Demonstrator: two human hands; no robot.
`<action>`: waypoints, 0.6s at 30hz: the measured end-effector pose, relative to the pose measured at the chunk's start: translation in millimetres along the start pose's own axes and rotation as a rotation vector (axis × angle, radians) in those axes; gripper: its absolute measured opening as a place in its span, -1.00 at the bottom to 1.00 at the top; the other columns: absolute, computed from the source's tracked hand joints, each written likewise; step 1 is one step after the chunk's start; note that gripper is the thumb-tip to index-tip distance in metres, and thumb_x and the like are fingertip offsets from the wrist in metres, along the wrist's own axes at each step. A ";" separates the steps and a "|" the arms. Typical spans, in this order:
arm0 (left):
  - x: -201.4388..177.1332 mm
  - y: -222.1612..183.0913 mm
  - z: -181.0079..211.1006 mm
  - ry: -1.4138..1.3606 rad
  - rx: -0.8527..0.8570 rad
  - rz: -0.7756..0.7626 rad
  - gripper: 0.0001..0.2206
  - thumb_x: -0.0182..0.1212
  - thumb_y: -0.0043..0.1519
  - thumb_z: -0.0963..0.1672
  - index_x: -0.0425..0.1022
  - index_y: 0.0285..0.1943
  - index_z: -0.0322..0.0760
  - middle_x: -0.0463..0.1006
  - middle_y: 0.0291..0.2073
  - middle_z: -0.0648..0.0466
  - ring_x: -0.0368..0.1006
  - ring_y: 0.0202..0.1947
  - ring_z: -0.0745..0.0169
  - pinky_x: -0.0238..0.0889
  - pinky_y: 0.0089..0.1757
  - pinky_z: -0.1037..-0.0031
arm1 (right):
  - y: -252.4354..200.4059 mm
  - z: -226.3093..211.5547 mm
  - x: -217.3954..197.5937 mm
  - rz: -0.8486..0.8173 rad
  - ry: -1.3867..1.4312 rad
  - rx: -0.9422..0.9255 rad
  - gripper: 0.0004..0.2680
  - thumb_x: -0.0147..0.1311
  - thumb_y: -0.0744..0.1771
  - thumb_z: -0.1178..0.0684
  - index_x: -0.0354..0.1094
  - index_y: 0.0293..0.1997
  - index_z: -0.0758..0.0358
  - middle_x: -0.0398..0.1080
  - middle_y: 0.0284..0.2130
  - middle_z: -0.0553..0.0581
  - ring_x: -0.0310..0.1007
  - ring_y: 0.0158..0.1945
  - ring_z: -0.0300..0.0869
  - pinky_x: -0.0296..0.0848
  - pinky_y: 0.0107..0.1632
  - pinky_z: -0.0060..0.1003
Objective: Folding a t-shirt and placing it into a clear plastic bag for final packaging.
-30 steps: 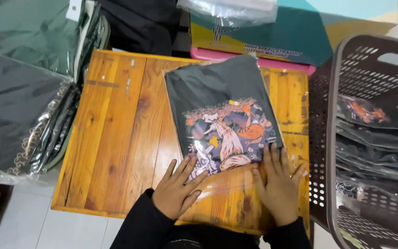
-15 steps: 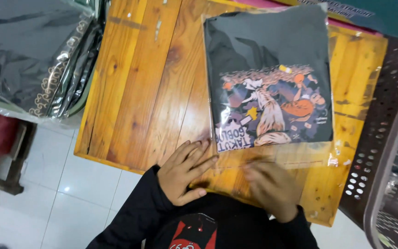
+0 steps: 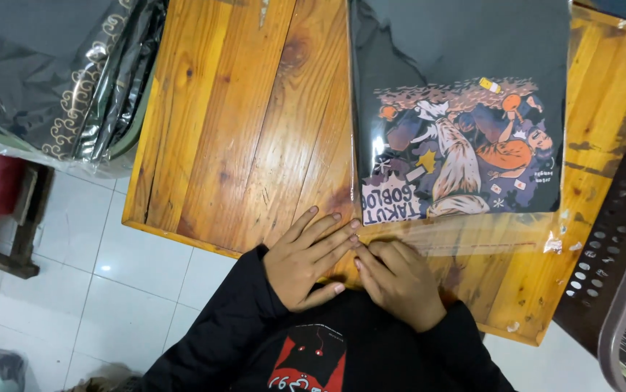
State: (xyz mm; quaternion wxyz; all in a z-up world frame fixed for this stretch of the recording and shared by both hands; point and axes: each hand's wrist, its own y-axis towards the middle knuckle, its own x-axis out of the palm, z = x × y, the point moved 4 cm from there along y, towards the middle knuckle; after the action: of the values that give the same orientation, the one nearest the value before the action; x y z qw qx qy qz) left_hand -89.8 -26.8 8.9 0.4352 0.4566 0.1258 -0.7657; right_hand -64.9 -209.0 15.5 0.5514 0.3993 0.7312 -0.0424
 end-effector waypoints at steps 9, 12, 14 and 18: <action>-0.2 2.3 1.2 0.070 -0.004 0.106 -0.44 0.02 0.37 0.07 0.32 0.43 -0.37 0.32 0.42 -0.14 0.26 0.42 -0.22 -0.09 0.38 -0.09 | -9.7 1.1 0.7 0.001 0.129 -0.073 -0.87 0.17 0.29 0.24 0.43 -0.10 0.36 0.43 -0.29 0.14 0.43 -0.28 -0.08 0.46 -0.16 -0.23; -1.6 1.6 0.5 0.042 -0.007 0.091 -0.43 -0.01 0.38 0.08 0.32 0.42 -0.38 0.32 0.42 -0.16 0.28 0.40 -0.26 -0.10 0.39 -0.11 | -16.9 3.4 4.7 0.028 0.167 -0.021 -0.96 0.12 0.31 0.23 0.35 -0.28 0.31 0.36 -0.35 0.13 0.41 -0.32 -0.07 0.46 -0.19 -0.22; -0.4 1.5 -0.6 0.032 -0.007 0.029 -0.41 0.02 0.38 0.09 0.26 0.47 -0.36 0.26 0.46 -0.14 0.24 0.43 -0.26 -0.14 0.40 -0.12 | -27.2 11.9 12.5 0.024 0.013 0.131 -0.89 0.21 0.34 0.14 0.50 -0.07 0.19 0.42 -0.24 0.08 0.47 -0.23 -0.14 0.50 -0.17 -0.31; 0.0 1.0 0.1 0.048 -0.012 0.031 -0.41 -0.02 0.40 0.10 0.25 0.48 -0.37 0.25 0.47 -0.11 0.23 0.44 -0.21 -0.13 0.40 -0.09 | -8.0 7.2 10.8 -0.069 0.051 0.079 -0.92 0.20 0.35 0.15 0.47 -0.13 0.31 0.39 -0.33 0.12 0.43 -0.21 -0.09 0.49 -0.11 -0.25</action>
State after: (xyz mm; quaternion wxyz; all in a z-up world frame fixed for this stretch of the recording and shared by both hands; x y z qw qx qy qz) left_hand -89.1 -27.3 9.1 0.4468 0.4740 0.1338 -0.7469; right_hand -65.2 -212.2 0.6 0.5144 0.3964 0.7562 -0.0802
